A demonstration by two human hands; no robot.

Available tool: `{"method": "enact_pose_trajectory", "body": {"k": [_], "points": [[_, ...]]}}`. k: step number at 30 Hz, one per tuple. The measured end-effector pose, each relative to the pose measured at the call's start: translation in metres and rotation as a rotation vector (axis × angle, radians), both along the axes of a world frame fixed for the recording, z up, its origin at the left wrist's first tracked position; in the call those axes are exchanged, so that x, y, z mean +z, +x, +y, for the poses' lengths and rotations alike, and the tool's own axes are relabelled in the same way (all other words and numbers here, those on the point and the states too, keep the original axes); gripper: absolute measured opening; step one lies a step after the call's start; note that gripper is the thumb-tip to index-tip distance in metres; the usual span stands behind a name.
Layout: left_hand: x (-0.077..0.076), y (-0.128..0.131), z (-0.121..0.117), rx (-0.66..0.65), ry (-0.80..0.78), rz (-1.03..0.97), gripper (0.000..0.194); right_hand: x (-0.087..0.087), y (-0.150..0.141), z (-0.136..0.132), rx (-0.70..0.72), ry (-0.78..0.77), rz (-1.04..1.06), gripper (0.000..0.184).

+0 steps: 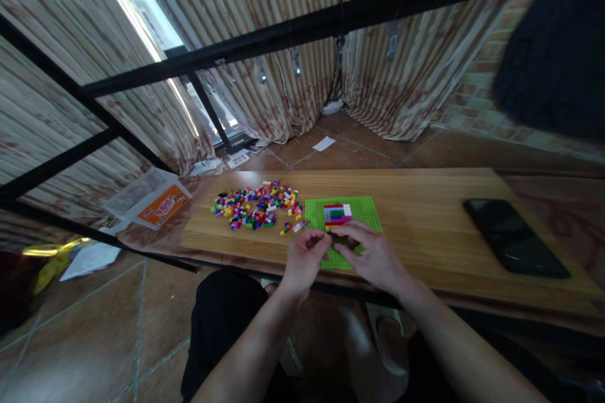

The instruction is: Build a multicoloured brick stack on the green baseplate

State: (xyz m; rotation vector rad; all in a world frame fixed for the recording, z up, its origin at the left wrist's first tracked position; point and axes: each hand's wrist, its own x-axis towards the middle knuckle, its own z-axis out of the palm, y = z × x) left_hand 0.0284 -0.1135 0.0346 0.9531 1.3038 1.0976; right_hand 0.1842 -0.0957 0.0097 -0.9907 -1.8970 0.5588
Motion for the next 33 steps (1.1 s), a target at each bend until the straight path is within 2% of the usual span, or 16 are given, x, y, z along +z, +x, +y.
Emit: {"method": "enact_pose_trajectory", "body": {"k": [3,7,14,18,23,27,30,33], "points": [[0.007,0.007,-0.005,-0.008,-0.087,-0.069,0.022,-0.003,-0.003,-0.002,-0.005,0.006,-0.056,0.021],[0.010,0.013,-0.003,-0.017,-0.118,-0.107,0.024,-0.004,-0.002,0.000,-0.029,0.007,-0.052,0.017],[0.007,0.023,0.004,0.018,-0.147,-0.191,0.021,0.000,0.000,0.003,-0.073,-0.080,0.055,0.020],[0.003,0.021,0.005,0.035,-0.219,-0.344,0.023,-0.003,-0.001,0.004,-0.100,-0.157,0.129,0.013],[-0.002,0.018,0.007,-0.008,-0.283,-0.446,0.030,0.002,0.003,0.005,-0.067,-0.145,0.095,0.009],[-0.007,0.019,0.010,-0.012,-0.254,-0.301,0.025,0.002,0.011,0.009,-0.109,-0.095,0.014,0.014],[-0.015,0.016,0.016,0.115,-0.094,-0.026,0.016,-0.004,0.016,0.013,-0.204,-0.059,-0.136,0.016],[-0.025,0.009,0.026,0.246,0.103,0.207,0.011,-0.011,0.017,0.015,-0.234,-0.042,-0.268,0.019]]}}
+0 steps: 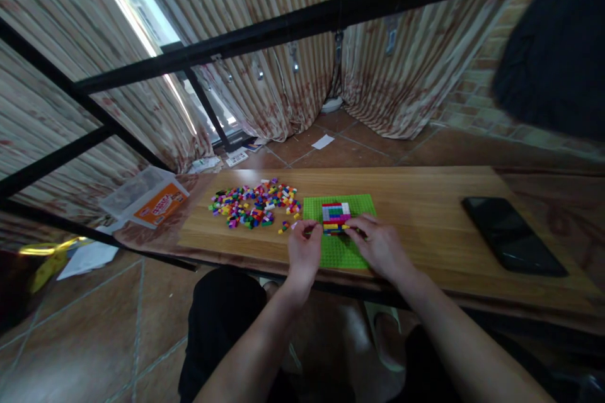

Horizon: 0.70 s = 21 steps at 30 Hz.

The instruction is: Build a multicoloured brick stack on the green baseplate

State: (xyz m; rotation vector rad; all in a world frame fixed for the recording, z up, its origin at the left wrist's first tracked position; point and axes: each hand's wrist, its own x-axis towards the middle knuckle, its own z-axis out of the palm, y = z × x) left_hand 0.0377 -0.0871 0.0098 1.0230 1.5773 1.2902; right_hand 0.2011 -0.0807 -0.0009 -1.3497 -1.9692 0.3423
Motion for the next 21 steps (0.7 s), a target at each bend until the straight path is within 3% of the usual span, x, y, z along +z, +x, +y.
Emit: {"method": "enact_pose_trajectory", "body": {"k": [4,8,21], "points": [[-0.007,-0.005,0.014,0.015,0.032,0.155,0.025,-0.006,-0.003,0.002,0.001,0.019,-0.045,0.019],[-0.005,-0.001,0.021,-0.029,0.034,0.185,0.038,-0.009,-0.006,0.004,-0.008,0.038,-0.040,0.020],[-0.011,0.010,0.027,-0.113,0.059,0.215,0.043,-0.010,-0.009,0.004,-0.018,0.067,-0.004,0.020]]}}
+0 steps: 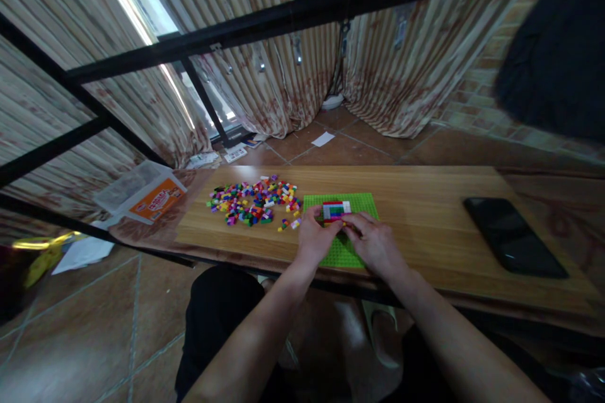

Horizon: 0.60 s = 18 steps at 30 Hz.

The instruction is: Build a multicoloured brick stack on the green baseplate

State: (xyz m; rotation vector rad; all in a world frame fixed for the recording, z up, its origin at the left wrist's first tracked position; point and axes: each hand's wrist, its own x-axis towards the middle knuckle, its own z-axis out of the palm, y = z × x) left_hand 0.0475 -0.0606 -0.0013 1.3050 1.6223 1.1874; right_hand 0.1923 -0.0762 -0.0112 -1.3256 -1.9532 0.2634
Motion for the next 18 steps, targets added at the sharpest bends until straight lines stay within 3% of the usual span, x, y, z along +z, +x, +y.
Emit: {"method": "enact_pose_trajectory", "body": {"k": [9,18], "points": [[-0.001,0.006,0.005,0.018,-0.077,-0.019,0.044,0.009,0.012,0.002,-0.071,-0.083,0.252,0.021],[-0.003,0.015,0.008,0.086,-0.083,-0.061,0.041,0.002,0.017,0.006,-0.125,-0.111,0.356,0.024]]}}
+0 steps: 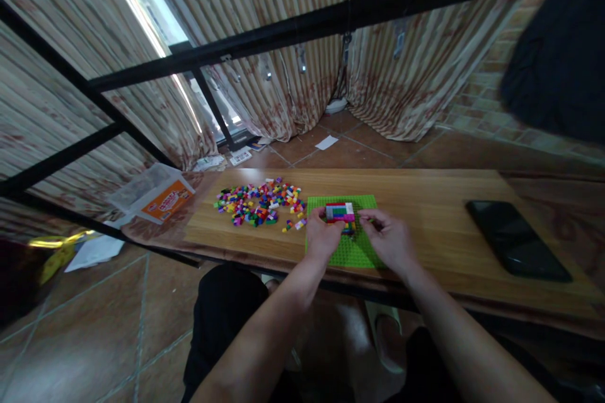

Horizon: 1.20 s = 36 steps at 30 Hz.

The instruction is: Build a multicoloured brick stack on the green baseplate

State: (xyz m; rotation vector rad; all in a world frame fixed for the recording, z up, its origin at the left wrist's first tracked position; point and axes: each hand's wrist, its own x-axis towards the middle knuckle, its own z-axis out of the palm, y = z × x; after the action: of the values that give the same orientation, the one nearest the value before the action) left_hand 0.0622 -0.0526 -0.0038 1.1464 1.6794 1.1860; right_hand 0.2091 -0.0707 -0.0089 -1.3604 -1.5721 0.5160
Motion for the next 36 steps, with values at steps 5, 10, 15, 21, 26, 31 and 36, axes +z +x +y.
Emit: {"method": "enact_pose_trajectory", "body": {"k": [5,10,15,21,26,31,36], "points": [[-0.003,0.001,-0.001,-0.004,0.029,-0.025,0.040,0.000,0.000,0.000,0.008,-0.001,-0.034,0.025],[-0.003,-0.008,-0.014,0.021,0.107,-0.027,0.046,0.002,0.003,-0.002,0.012,0.048,-0.067,0.025],[-0.006,-0.053,-0.025,0.082,0.152,-0.006,0.037,0.001,0.003,-0.001,0.020,0.061,-0.096,0.025],[0.002,-0.123,-0.016,0.171,0.085,0.201,0.022,0.000,-0.003,-0.003,0.056,0.058,-0.122,0.026],[0.010,-0.133,0.012,0.117,0.138,0.409,0.026,-0.005,-0.003,-0.002,0.067,0.037,-0.173,0.027],[0.010,-0.126,0.043,0.009,0.111,0.552,0.033,-0.009,-0.001,-0.002,0.070,0.042,-0.177,0.026],[0.008,-0.127,0.050,-0.147,0.148,0.855,0.043,-0.012,-0.001,-0.001,0.071,0.051,-0.211,0.027]]}}
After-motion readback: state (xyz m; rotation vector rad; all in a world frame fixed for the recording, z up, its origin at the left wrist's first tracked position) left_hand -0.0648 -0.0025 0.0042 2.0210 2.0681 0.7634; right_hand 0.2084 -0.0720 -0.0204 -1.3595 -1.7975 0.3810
